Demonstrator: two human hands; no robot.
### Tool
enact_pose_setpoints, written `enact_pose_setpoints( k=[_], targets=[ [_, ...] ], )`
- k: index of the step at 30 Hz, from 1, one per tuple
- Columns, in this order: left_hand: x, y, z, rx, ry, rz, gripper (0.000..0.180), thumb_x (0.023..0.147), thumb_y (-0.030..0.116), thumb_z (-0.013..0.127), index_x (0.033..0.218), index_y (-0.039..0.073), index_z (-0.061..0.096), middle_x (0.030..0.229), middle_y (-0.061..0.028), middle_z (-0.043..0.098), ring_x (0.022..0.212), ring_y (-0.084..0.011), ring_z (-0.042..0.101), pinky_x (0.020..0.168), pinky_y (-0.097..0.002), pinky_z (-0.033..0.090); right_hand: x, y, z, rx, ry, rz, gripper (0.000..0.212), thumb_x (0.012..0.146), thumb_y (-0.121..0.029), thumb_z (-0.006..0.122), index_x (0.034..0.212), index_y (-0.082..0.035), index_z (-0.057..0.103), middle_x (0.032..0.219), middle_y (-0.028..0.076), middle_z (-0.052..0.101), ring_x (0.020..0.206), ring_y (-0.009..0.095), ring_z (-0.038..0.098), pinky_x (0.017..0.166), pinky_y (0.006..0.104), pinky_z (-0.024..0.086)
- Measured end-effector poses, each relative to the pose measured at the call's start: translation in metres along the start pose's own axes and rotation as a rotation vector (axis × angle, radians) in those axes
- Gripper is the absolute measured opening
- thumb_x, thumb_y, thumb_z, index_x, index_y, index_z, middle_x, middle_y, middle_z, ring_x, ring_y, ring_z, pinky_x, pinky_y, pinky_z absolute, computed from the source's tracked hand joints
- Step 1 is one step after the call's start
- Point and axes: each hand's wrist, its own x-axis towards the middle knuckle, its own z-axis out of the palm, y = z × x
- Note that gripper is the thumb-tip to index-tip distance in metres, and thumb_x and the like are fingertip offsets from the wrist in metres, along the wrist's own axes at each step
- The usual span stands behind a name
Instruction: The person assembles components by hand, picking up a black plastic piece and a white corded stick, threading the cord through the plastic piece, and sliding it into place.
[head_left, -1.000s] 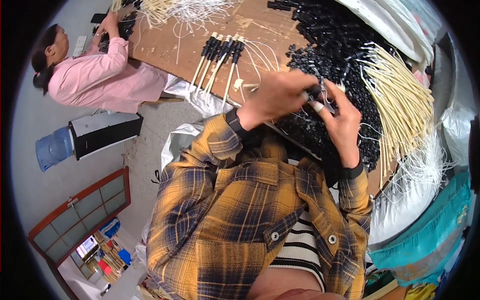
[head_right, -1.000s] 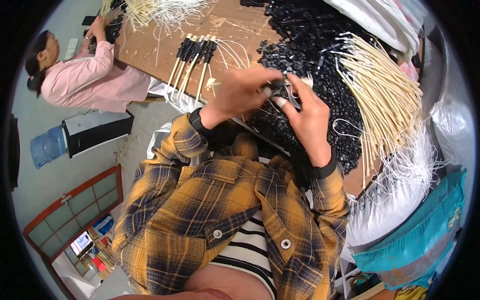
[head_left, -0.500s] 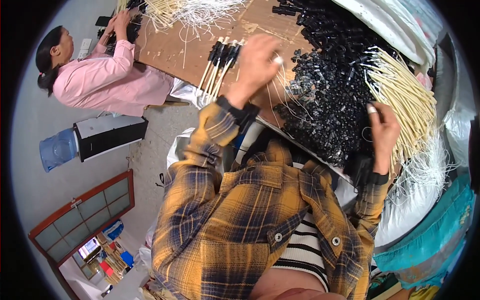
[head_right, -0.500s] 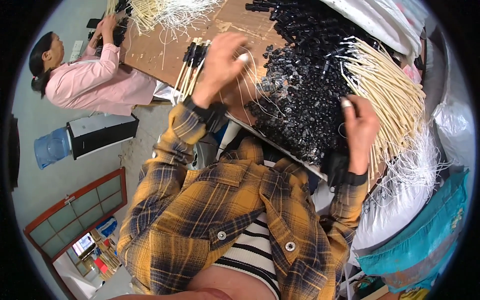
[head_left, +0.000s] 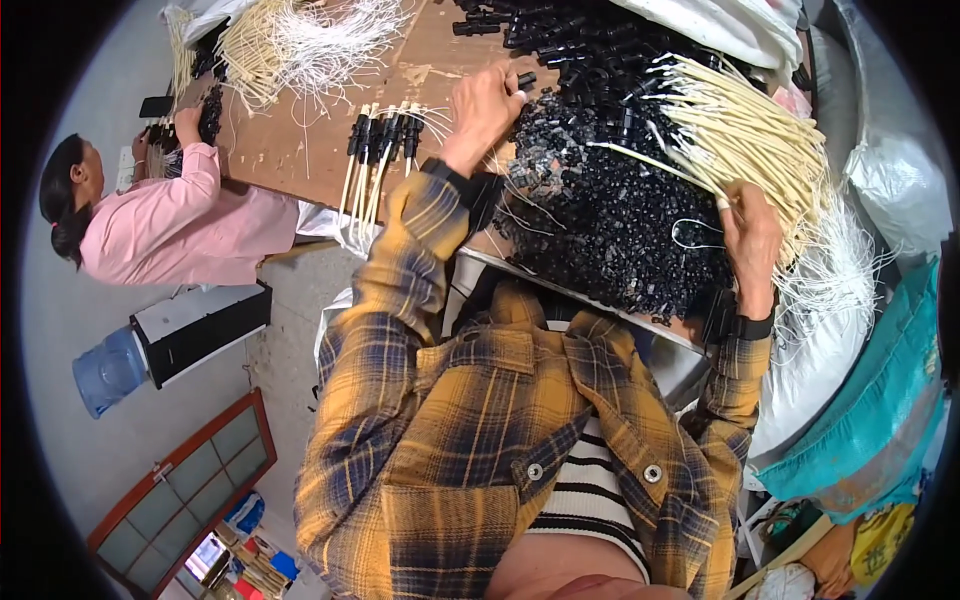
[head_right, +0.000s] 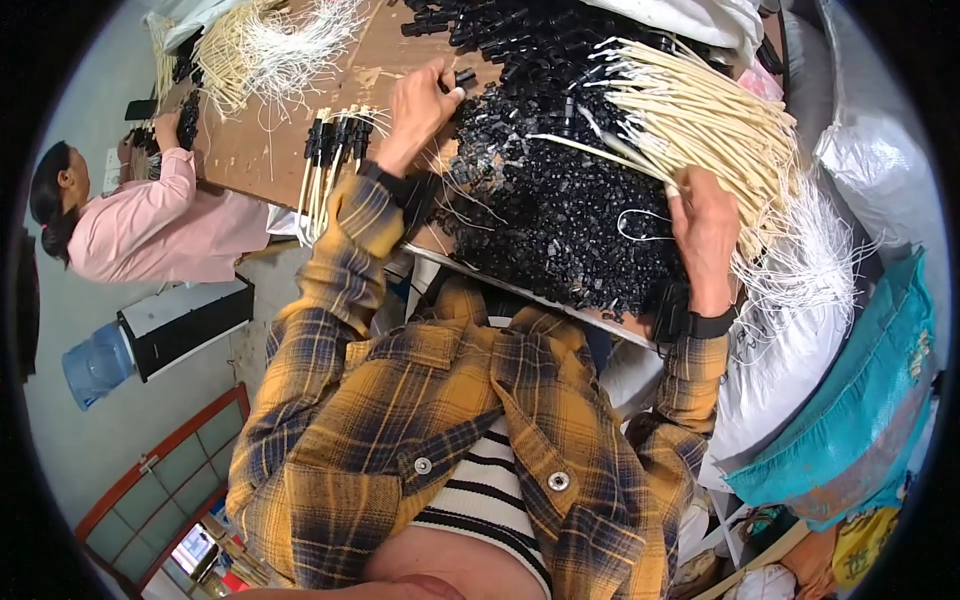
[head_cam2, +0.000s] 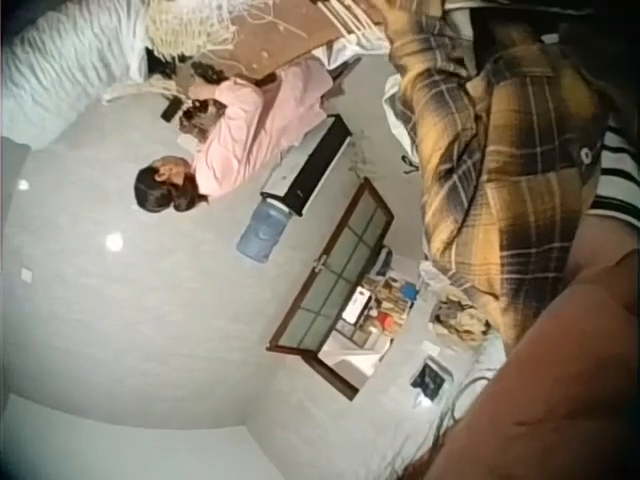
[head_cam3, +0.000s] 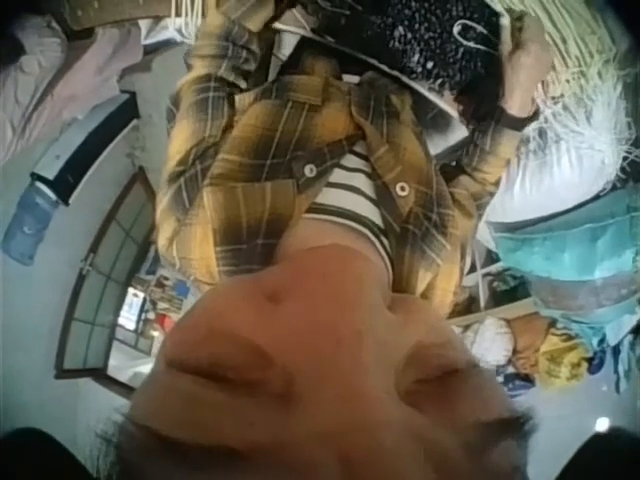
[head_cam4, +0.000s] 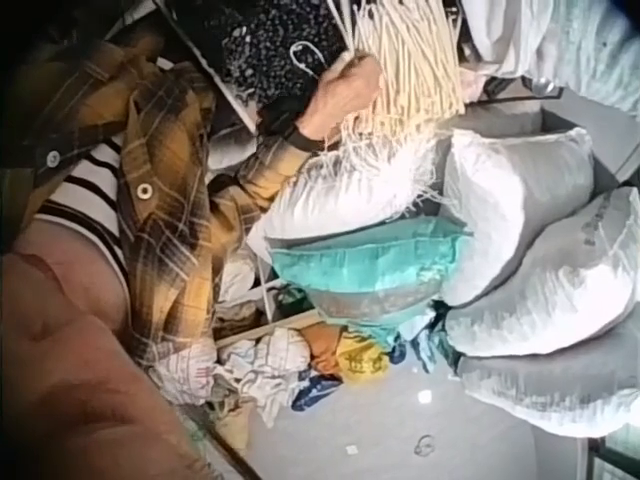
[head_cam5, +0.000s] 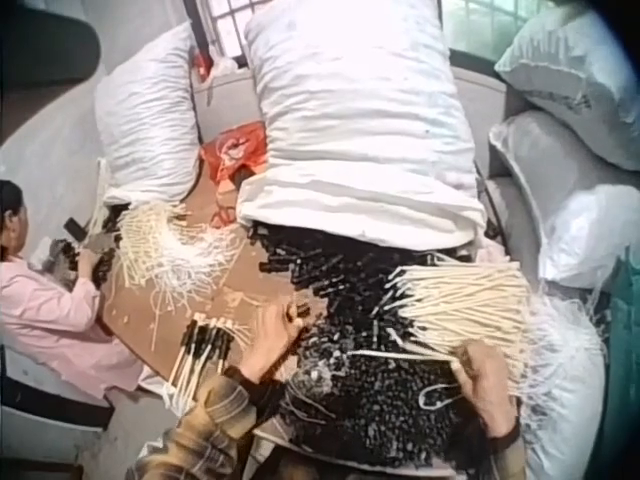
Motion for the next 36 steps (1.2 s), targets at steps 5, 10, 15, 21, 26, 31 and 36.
enact_pose_setpoints(
  k=[5,10,15,21,26,31,36],
  targets=[
    [-0.047,0.012,-0.012,-0.545,0.03,0.061,0.026,0.075,0.005,0.063,0.1,0.005,0.067,0.094,-0.0128,0.069,0.079,-0.0188,0.065,0.074,-0.0324,0.052,0.006,-0.048,0.017,0.208,-0.045,-0.145,0.019,0.086,-0.007,0.066,0.104,-0.006,0.068,0.083,0.01,0.066,0.066,0.023,0.062,0.062,0.0292,0.048],
    [-0.058,0.009,-0.007,-0.67,-0.144,0.347,0.037,0.077,0.0,0.057,0.111,0.006,0.067,0.105,-0.0067,0.069,0.082,-0.0145,0.064,0.073,-0.0289,0.053,0.004,-0.076,0.035,0.282,-0.056,-0.165,0.02,0.085,-0.005,0.067,0.105,-0.005,0.069,0.077,0.011,0.063,0.06,0.021,0.058,0.056,0.0286,0.045],
    [-0.067,0.02,-0.011,-0.551,-0.1,0.524,0.036,0.073,-0.003,0.055,0.108,0.003,0.063,0.096,-0.0121,0.065,0.09,-0.0292,0.063,0.081,-0.0351,0.05,0.003,-0.084,0.036,0.134,-0.073,-0.282,0.023,0.083,-0.005,0.067,0.105,-0.009,0.07,0.068,0.009,0.055,0.055,0.022,0.055,0.052,0.0313,0.043],
    [-0.067,0.025,0.003,-0.366,-0.116,0.757,0.025,0.074,-0.008,0.052,0.09,0.005,0.066,0.099,-0.0071,0.065,0.095,-0.0277,0.06,0.084,-0.0359,0.045,0.0,-0.09,0.037,-0.083,-0.095,-0.44,0.029,0.08,-0.008,0.068,0.108,-0.013,0.068,0.064,0.006,0.049,0.052,0.022,0.052,0.051,0.0328,0.041],
    [-0.07,0.024,0.006,-0.314,0.202,0.773,0.016,0.08,-0.001,0.058,0.079,0.011,0.067,0.097,-0.001,0.067,0.093,-0.0201,0.06,0.096,-0.0399,0.036,0.002,-0.085,0.016,-0.276,-0.052,-0.248,0.048,0.074,-0.007,0.074,0.12,-0.01,0.062,0.074,0.005,0.063,0.065,0.024,0.059,0.071,0.0362,0.044],
    [-0.1,0.074,-0.014,0.021,0.206,0.891,0.011,0.081,0.02,0.068,0.091,0.019,0.067,0.085,0.0058,0.065,0.068,-0.0099,0.059,0.066,-0.0288,0.044,0.004,-0.093,0.022,0.178,-0.026,-0.155,0.046,0.075,0.003,0.066,0.119,-0.008,0.063,0.109,0.016,0.066,0.086,0.031,0.065,0.079,0.0372,0.052],
    [-0.085,0.034,0.004,-0.211,0.142,0.766,0.013,0.084,0.021,0.069,0.093,0.014,0.065,0.07,0.0024,0.061,0.057,-0.0086,0.055,0.042,-0.0221,0.039,0.002,-0.061,0.027,0.931,-0.168,0.068,0.017,0.082,-0.011,0.068,0.071,-0.005,0.056,0.118,0.013,0.065,0.063,0.007,0.056,0.054,0.0209,0.042]
  ],
)
